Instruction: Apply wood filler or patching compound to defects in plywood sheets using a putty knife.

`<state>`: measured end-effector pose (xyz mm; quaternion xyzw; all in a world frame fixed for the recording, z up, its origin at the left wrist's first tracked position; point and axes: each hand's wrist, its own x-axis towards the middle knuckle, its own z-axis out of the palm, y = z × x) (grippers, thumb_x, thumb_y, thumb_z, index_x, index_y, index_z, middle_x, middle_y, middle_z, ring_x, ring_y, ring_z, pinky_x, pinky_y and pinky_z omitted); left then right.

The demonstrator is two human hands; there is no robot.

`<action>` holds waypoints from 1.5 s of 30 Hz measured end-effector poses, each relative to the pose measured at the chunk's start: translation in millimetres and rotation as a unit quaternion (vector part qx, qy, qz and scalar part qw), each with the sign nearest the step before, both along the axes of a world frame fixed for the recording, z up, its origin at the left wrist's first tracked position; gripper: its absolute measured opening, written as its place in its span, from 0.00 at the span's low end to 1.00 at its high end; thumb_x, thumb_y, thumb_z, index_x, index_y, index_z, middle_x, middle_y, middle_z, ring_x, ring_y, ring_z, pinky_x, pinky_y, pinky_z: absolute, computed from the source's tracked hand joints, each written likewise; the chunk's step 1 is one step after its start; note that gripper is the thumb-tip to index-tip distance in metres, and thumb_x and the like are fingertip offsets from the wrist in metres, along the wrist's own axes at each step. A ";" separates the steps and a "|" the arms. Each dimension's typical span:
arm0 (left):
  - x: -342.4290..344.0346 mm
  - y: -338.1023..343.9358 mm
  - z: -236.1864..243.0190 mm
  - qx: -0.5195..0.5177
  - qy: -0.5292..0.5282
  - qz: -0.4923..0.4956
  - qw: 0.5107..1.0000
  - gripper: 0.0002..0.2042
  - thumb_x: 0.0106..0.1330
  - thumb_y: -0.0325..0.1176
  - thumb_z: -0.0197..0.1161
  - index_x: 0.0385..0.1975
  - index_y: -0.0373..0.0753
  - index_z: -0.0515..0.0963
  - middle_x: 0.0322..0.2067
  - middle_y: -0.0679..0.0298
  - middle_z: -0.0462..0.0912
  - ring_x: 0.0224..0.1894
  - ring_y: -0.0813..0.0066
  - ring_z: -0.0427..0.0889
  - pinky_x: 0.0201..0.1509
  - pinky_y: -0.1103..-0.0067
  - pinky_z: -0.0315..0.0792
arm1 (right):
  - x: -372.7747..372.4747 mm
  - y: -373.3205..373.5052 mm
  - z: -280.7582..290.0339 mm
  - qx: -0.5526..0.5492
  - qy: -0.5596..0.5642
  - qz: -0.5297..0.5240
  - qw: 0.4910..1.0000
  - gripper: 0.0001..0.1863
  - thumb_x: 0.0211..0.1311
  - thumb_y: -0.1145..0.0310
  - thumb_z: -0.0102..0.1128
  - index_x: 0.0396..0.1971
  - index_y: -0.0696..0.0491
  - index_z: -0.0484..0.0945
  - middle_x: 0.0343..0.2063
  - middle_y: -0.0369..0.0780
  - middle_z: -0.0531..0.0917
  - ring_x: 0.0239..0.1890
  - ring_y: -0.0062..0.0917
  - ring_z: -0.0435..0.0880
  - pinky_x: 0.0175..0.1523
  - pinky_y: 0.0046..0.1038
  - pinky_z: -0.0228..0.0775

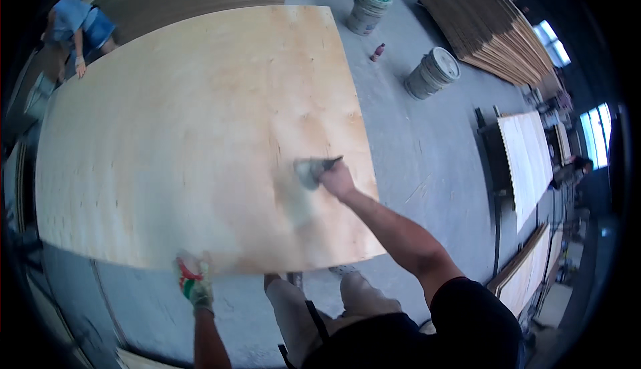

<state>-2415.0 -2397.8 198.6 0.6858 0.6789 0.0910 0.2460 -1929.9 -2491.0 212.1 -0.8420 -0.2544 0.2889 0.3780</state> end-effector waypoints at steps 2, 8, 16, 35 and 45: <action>-52.5 98.1 -31.0 0.158 0.277 -0.140 0.937 0.46 0.60 0.62 0.57 0.70 0.35 0.52 0.67 0.44 0.59 0.63 0.50 0.69 0.61 0.63 0.65 | 2.3 89.9 -8.7 0.118 0.061 -0.057 0.990 0.15 0.56 0.69 0.57 0.42 0.59 0.79 0.37 0.45 0.84 0.40 0.33 0.84 0.47 0.34 0.76; -30.3 246.2 -51.2 -0.060 0.327 -0.099 0.938 0.49 0.59 0.66 0.55 0.70 0.34 0.49 0.69 0.44 0.53 0.71 0.48 0.52 0.71 0.62 0.53 | 57.3 221.9 -71.8 -0.067 -0.187 -0.096 0.975 0.18 0.52 0.64 0.55 0.39 0.58 0.81 0.39 0.55 0.82 0.45 0.48 0.81 0.50 0.41 0.74; -73.1 251.1 -95.9 -0.037 0.243 -0.175 0.953 0.46 0.63 0.62 0.55 0.71 0.35 0.47 0.71 0.45 0.47 0.73 0.45 0.41 0.74 0.61 0.40 | 19.2 148.8 -68.5 -0.090 -0.266 0.260 0.924 0.12 0.56 0.73 0.53 0.37 0.49 0.84 0.37 0.43 0.83 0.42 0.40 0.81 0.49 0.34 0.74; -160.8 424.8 -92.3 -0.370 -0.317 -0.165 0.858 0.27 0.65 0.47 0.61 0.54 0.31 0.70 0.47 0.58 0.77 0.51 0.70 0.76 0.57 0.74 0.68 | -434.9 170.0 28.4 0.070 0.145 -0.143 0.977 0.13 0.61 0.72 0.55 0.44 0.63 0.79 0.38 0.41 0.84 0.42 0.22 0.80 0.50 0.26 0.72; -457.7 633.1 -93.9 -0.009 0.195 -0.196 0.961 0.46 0.61 0.53 0.63 0.73 0.44 0.43 0.70 0.40 0.48 0.71 0.40 0.49 0.72 0.61 0.49 | -362.4 545.6 -64.9 0.110 0.116 -0.180 0.971 0.15 0.64 0.69 0.52 0.45 0.61 0.79 0.45 0.47 0.82 0.49 0.33 0.81 0.49 0.35 0.76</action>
